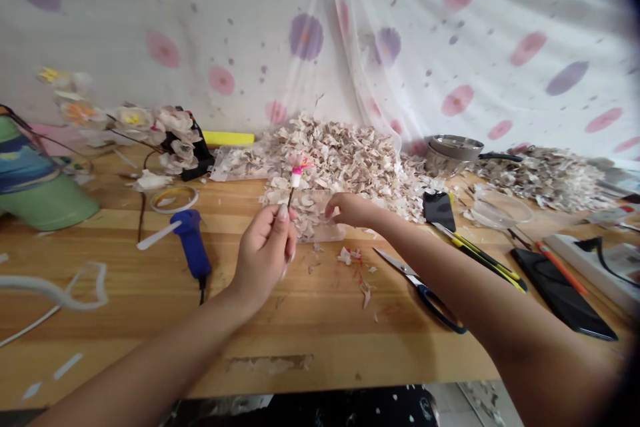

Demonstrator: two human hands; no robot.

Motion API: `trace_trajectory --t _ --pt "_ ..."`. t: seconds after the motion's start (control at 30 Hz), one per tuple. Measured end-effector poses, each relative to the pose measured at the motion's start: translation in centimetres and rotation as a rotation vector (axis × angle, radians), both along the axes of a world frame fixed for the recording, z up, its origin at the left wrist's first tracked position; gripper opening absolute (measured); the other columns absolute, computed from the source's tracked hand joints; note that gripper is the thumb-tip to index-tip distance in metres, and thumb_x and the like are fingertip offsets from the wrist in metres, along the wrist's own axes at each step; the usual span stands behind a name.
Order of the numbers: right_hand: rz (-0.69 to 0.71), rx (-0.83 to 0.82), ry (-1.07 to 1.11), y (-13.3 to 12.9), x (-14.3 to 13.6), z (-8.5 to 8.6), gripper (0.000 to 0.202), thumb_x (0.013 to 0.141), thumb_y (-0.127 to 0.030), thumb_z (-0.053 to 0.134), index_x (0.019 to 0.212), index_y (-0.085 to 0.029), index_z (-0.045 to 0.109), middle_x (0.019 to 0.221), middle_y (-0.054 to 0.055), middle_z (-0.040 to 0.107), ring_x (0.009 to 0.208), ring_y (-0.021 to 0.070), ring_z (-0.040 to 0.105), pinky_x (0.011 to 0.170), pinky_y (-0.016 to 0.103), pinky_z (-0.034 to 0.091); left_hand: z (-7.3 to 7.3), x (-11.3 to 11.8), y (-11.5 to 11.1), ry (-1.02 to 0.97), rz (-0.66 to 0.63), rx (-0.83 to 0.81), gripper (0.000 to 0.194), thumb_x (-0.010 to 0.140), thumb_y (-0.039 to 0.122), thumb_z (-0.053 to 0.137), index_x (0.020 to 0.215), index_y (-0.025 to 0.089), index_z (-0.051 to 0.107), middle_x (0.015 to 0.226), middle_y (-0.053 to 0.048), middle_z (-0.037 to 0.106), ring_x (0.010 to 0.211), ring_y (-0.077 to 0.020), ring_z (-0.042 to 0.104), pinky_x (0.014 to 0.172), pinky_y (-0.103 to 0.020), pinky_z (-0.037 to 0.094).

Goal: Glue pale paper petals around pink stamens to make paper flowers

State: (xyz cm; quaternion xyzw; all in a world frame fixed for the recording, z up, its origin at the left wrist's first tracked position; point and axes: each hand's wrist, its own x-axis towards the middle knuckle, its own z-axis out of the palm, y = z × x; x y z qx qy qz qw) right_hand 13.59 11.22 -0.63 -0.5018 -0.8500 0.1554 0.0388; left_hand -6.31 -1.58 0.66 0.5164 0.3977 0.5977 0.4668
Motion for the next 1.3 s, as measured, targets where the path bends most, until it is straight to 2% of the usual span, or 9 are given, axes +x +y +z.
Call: trace_trajectory --t 0.17,0.5,0.63,0.8,0.87,0.93,1.03,1.17,1.3 --pt "-0.007 -0.01 0.084 -0.6 0.4 -0.3 0.014 0.075 -0.01 0.069 0.085 -0.019 0.074 0.089 0.006 0.071 0.076 0.0172 0.061 0.066 0.025 0.042 -1.9 -0.3 0.2 0.062 -0.023 -0.032 0.031 0.09 0.051 0.054 0.086 0.02 0.055 0.048 0.009 0.048 0.032 -0.0047 0.035 0.028 -0.012 0.028" --pt "-0.077 -0.02 0.418 -1.5 0.9 -0.3 0.011 0.08 -0.009 0.063 0.082 -0.017 0.07 0.082 0.003 0.069 0.076 0.0146 0.059 0.072 0.027 0.043 -2.7 0.2 0.1 0.117 -0.071 -0.165 0.04 0.087 0.059 0.052 0.085 0.02 0.053 0.048 0.01 0.047 0.03 -0.0032 0.033 0.028 -0.011 0.027" --pt "-0.089 -0.109 0.583 -2.2 1.0 -0.4 0.006 0.082 -0.02 0.064 0.084 -0.017 0.068 0.082 0.002 0.069 0.075 0.0136 0.061 0.071 0.027 0.046 -3.0 0.6 -0.1 0.086 -0.078 -0.253 0.043 0.085 0.064 0.051 0.08 0.021 0.049 0.047 0.01 0.048 0.028 -0.0037 0.034 0.026 -0.011 0.028" --pt "-0.007 -0.379 0.917 -4.2 -0.1 -0.3 0.012 0.077 -0.026 0.07 0.082 -0.017 0.065 0.084 0.003 0.066 0.076 0.0132 0.061 0.073 0.028 0.048 -3.4 0.8 0.6 -0.029 -0.112 -0.29 0.046 0.089 0.062 0.047 0.072 0.02 0.043 0.054 0.008 0.053 0.028 -0.0018 0.039 0.028 -0.011 0.028" --pt "0.084 -0.318 0.937 -5.2 -0.7 0.0 0.007 0.079 -0.022 0.07 0.081 -0.017 0.066 0.088 0.003 0.066 0.079 0.0137 0.061 0.073 0.029 0.048 -3.4 0.8 0.9 -0.097 -0.155 -0.291 0.04 0.085 0.056 0.06 0.076 0.02 0.044 0.065 0.006 0.058 0.038 -0.0046 0.053 0.032 -0.012 0.034" --pt "0.179 -0.161 0.89 -6.0 -1.2 0.3 0.002 0.082 -0.016 0.067 0.082 -0.018 0.066 0.094 0.004 0.066 0.086 0.0148 0.061 0.076 0.029 0.048 -3.5 0.6 1.2 -0.153 -0.193 -0.284 0.039 0.079 0.047 0.071 0.079 0.021 0.042 0.075 0.005 0.061 0.055 -0.0091 0.064 0.04 -0.015 0.044" --pt "0.284 -0.019 0.827 -6.8 -1.6 0.6 0.009 0.085 -0.012 0.064 0.082 -0.02 0.066 0.098 0.005 0.065 0.094 0.0161 0.061 0.083 0.032 0.049 -3.6 0.5 1.3 -0.169 -0.218 -0.26 0.035 0.082 0.041 0.071 0.078 0.021 0.042 0.075 0.005 0.06 0.067 -0.0098 0.066 0.055 -0.019 0.053" --pt "0.313 -0.023 0.823 -7.0 -1.7 0.5 0.006 0.084 -0.014 0.067 0.084 -0.02 0.066 0.097 0.005 0.065 0.093 0.0163 0.062 0.086 0.033 0.05 -3.8 0.4 1.4 -0.096 -0.163 -0.222 0.035 0.081 0.038 0.071 0.076 0.022 0.039 0.075 0.006 0.06 0.07 -0.0113 0.067 0.057 -0.021 0.053" --pt "0.282 -0.096 0.814 -6.7 -1.6 0.4 0.008 0.082 -0.015 0.07 0.088 -0.019 0.067 0.099 0.005 0.065 0.092 0.0161 0.062 0.08 0.03 0.05 -4.0 0.3 1.8 -0.006 -0.139 -0.205 0.034 0.083 0.034 0.066 0.076 0.023 0.035 0.072 0.006 0.063 0.066 -0.0142 0.069 0.056 -0.024 0.052"
